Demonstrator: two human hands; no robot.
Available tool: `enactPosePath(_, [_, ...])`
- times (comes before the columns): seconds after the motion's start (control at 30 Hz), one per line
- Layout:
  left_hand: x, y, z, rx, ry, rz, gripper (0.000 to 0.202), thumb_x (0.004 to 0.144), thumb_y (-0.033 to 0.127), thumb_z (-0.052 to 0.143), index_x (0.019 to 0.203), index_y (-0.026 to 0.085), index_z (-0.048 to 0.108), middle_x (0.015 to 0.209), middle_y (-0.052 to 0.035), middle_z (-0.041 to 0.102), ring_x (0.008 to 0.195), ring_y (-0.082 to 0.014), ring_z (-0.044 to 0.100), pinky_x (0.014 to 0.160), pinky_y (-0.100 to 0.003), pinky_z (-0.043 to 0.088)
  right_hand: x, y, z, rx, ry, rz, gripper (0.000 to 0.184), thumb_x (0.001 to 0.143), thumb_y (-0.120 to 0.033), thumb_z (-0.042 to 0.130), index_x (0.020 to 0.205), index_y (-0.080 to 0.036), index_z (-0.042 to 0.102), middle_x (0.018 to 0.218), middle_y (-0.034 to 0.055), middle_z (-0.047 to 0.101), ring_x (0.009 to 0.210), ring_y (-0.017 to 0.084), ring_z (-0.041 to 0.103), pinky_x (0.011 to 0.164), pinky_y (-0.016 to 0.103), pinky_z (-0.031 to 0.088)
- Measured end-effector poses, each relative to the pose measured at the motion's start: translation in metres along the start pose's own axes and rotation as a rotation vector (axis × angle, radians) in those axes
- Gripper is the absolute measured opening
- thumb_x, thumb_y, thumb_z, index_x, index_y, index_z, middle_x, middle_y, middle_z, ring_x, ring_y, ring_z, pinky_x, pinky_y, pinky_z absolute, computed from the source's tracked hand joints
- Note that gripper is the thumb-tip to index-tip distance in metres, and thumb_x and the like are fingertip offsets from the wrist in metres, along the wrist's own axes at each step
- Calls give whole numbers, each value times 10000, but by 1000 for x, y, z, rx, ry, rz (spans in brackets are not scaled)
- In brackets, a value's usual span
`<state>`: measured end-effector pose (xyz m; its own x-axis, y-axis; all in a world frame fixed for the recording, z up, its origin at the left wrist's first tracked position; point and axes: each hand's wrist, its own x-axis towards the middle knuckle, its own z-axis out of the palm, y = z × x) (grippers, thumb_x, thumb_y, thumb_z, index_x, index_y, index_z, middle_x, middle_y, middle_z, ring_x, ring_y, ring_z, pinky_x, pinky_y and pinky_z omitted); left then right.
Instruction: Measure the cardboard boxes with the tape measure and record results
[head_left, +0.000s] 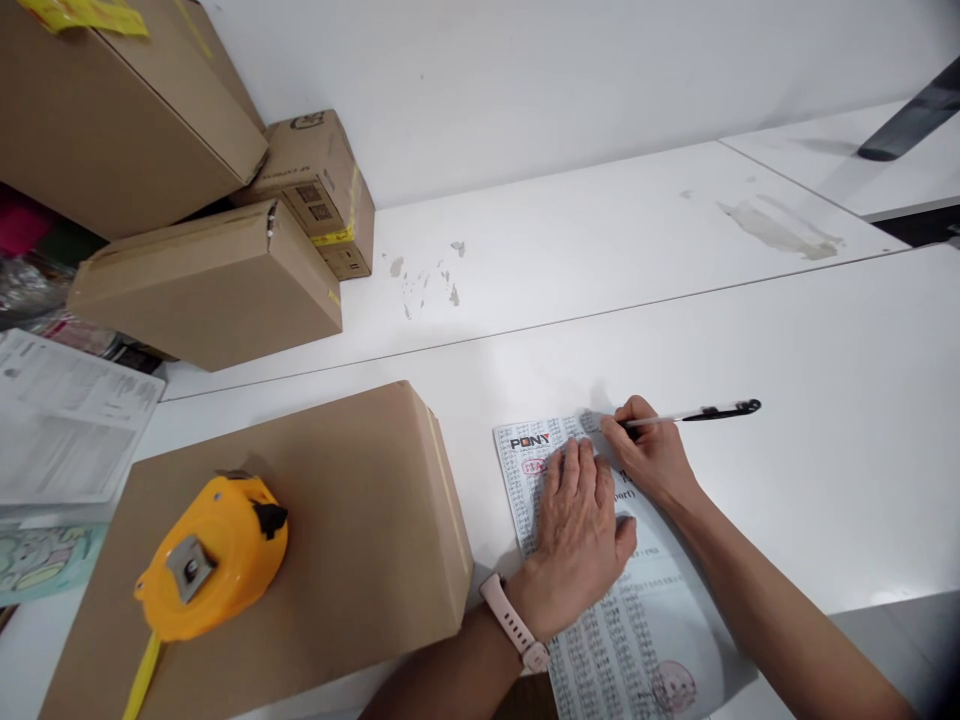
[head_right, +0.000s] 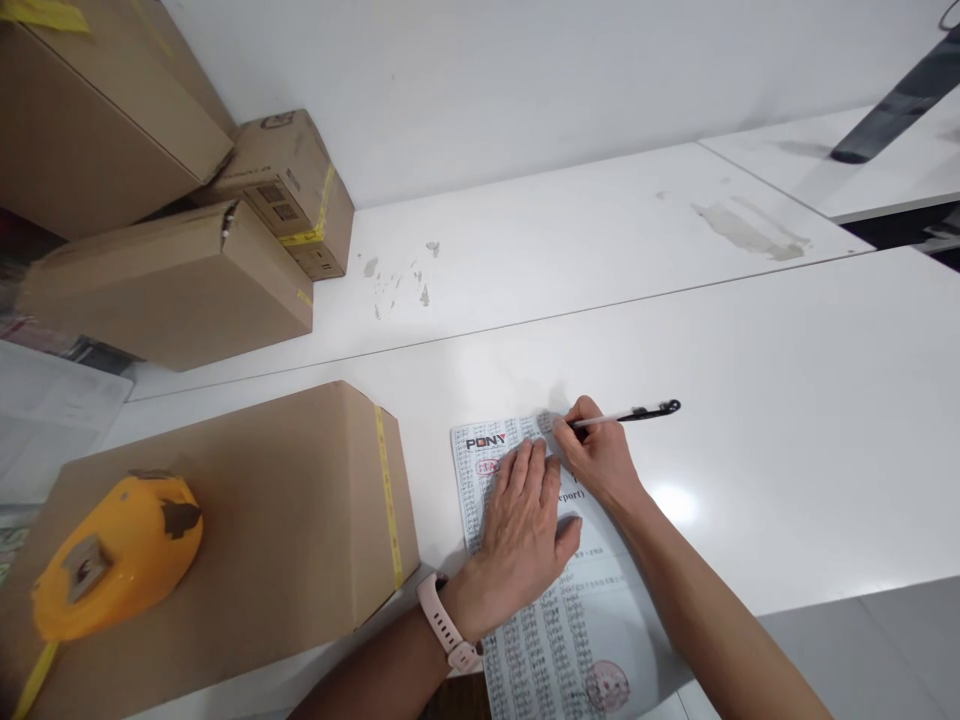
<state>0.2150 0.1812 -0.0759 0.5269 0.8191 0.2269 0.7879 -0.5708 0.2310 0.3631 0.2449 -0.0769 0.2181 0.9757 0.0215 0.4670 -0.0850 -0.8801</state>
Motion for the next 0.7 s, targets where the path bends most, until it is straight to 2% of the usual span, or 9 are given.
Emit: enactPosePath(0.7, [0,0,0,15,-15,1,606,986,447,500,1415,19,485,1558,-230,455,1487,-347,366,1220,-472,322,0,-1,-1,-48,16,-32,251,853,-312,619,686,-251,441,546,-66,406,502,114,349,473,277,298])
